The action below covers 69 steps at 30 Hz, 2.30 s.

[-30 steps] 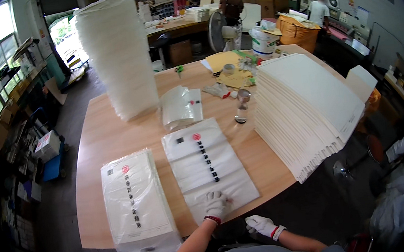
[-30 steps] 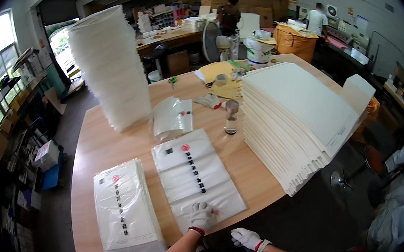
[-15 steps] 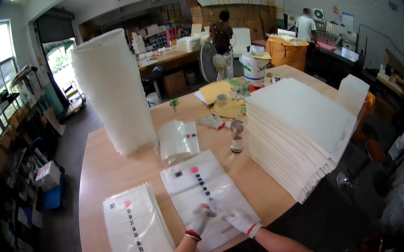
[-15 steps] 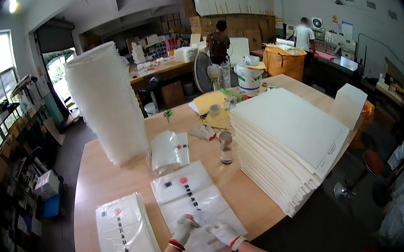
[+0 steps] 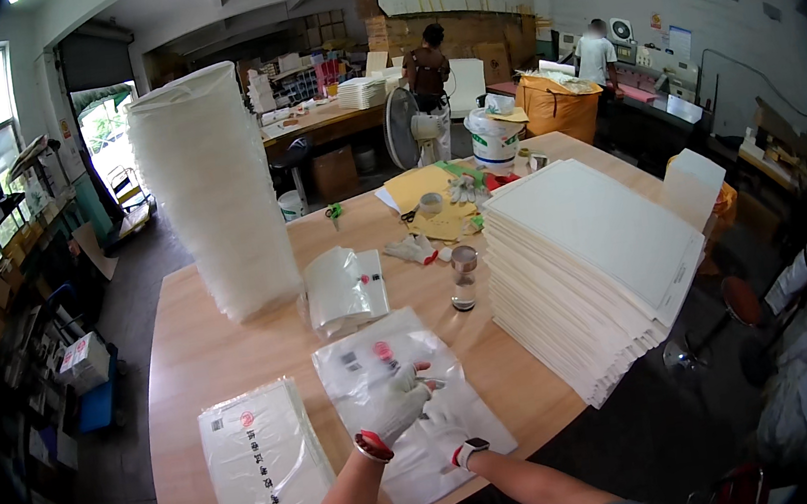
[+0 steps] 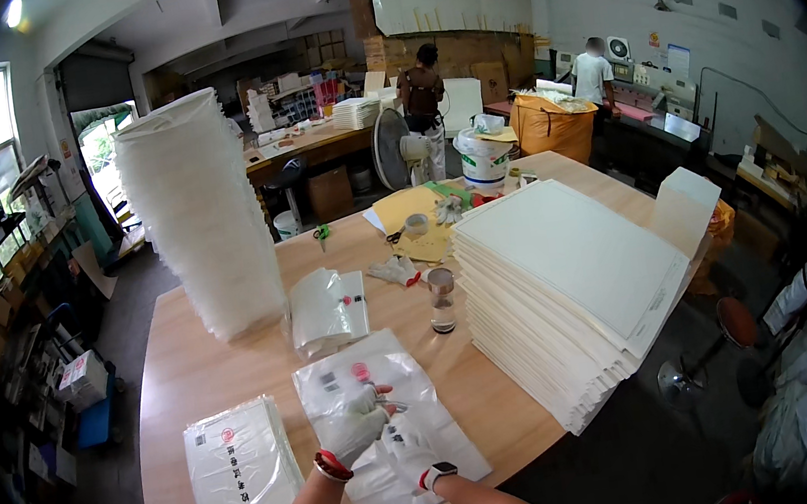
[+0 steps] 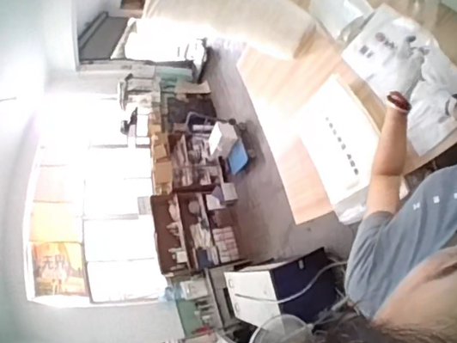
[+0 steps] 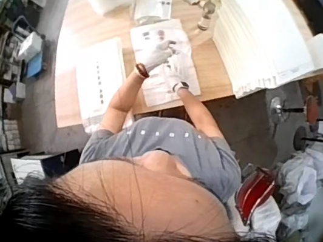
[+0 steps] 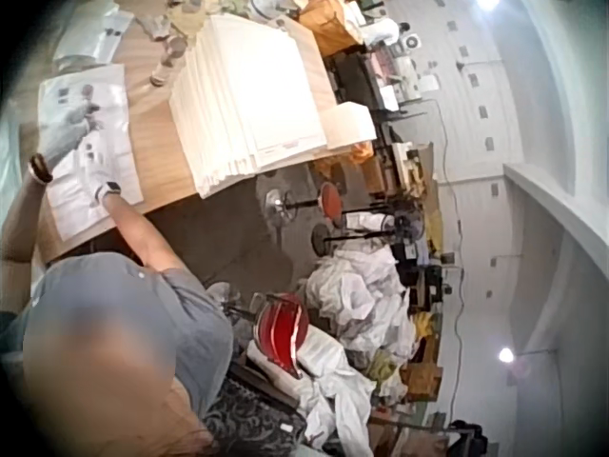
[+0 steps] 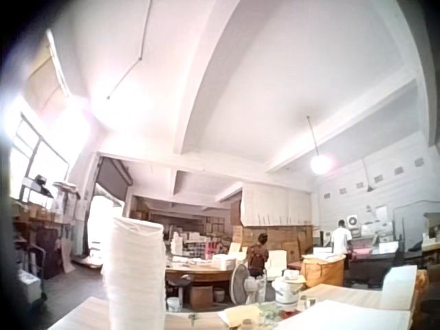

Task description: The person repeatedly picks up stacks of white papers, places them into clear plastic bags, and seals the bags. The person then stacks the sealed packages on the table. The task is performed continuously throughout the video.

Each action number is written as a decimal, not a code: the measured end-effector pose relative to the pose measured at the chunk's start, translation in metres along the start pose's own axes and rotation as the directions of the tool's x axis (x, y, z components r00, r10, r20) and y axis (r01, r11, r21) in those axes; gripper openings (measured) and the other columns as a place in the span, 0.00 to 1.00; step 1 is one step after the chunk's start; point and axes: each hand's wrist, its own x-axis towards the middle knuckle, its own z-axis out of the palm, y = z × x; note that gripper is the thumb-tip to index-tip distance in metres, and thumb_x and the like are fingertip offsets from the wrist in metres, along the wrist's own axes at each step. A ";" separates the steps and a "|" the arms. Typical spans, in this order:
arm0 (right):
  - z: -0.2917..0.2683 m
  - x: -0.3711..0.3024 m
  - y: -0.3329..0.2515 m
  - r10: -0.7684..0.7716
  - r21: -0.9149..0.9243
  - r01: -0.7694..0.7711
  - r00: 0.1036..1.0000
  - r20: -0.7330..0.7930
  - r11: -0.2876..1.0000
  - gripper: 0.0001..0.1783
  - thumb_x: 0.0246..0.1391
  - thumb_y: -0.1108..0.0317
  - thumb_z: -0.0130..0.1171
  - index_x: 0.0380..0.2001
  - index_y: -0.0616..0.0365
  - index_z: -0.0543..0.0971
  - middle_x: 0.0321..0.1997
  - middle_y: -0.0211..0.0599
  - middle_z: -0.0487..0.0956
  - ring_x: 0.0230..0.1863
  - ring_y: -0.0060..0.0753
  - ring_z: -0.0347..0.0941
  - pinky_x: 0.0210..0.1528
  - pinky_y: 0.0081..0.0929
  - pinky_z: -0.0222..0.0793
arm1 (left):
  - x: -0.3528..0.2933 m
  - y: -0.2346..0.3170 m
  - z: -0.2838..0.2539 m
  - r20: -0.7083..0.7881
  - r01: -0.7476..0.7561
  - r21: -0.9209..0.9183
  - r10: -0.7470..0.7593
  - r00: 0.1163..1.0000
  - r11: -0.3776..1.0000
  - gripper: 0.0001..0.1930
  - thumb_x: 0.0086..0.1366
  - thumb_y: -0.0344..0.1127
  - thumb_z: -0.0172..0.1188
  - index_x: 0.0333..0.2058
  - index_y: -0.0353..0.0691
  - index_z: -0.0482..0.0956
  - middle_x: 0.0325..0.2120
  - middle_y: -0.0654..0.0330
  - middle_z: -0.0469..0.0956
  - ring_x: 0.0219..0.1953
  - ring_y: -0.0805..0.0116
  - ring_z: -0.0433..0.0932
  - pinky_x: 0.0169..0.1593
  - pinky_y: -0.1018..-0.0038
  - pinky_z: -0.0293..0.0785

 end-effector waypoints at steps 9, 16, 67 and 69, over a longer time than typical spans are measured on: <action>-0.222 -0.140 -0.026 -0.048 0.526 0.167 0.971 -0.234 0.834 0.11 0.50 0.65 0.56 0.37 0.53 0.76 0.37 0.36 0.77 0.37 0.37 0.73 0.38 0.29 0.69 | -0.035 -0.011 0.027 -0.045 -0.299 0.772 0.517 0.855 0.561 0.27 0.47 0.35 0.63 0.46 0.32 0.66 0.26 0.55 0.74 0.33 0.56 0.71 0.37 0.65 0.68; -0.414 -0.178 0.018 -0.231 -0.494 -0.115 0.778 -0.585 0.862 0.34 0.39 0.53 0.65 0.47 0.60 0.66 0.47 0.53 0.69 0.47 0.52 0.68 0.47 0.34 0.67 | -0.054 0.038 0.048 0.027 -0.454 0.748 0.661 0.750 0.484 0.21 0.45 0.30 0.65 0.39 0.33 0.70 0.26 0.57 0.76 0.31 0.58 0.74 0.34 0.68 0.70; -0.166 -0.125 -0.018 0.449 -0.367 -0.319 0.818 0.359 0.874 0.17 0.48 0.53 0.49 0.31 0.53 0.78 0.40 0.44 0.76 0.36 0.47 0.74 0.37 0.41 0.69 | -0.011 -0.025 0.066 0.168 -0.336 0.155 0.310 0.936 0.929 0.17 0.57 0.31 0.50 0.46 0.38 0.70 0.31 0.58 0.77 0.30 0.68 0.74 0.34 0.74 0.69; -0.109 -0.106 0.059 -0.026 -0.259 0.010 0.998 -0.059 0.966 0.18 0.46 0.52 0.51 0.29 0.56 0.78 0.34 0.44 0.78 0.35 0.49 0.75 0.36 0.41 0.69 | -0.021 -0.026 0.129 0.301 -0.524 0.431 0.431 0.851 0.735 0.12 0.56 0.35 0.50 0.39 0.38 0.69 0.21 0.52 0.73 0.24 0.53 0.74 0.28 0.63 0.69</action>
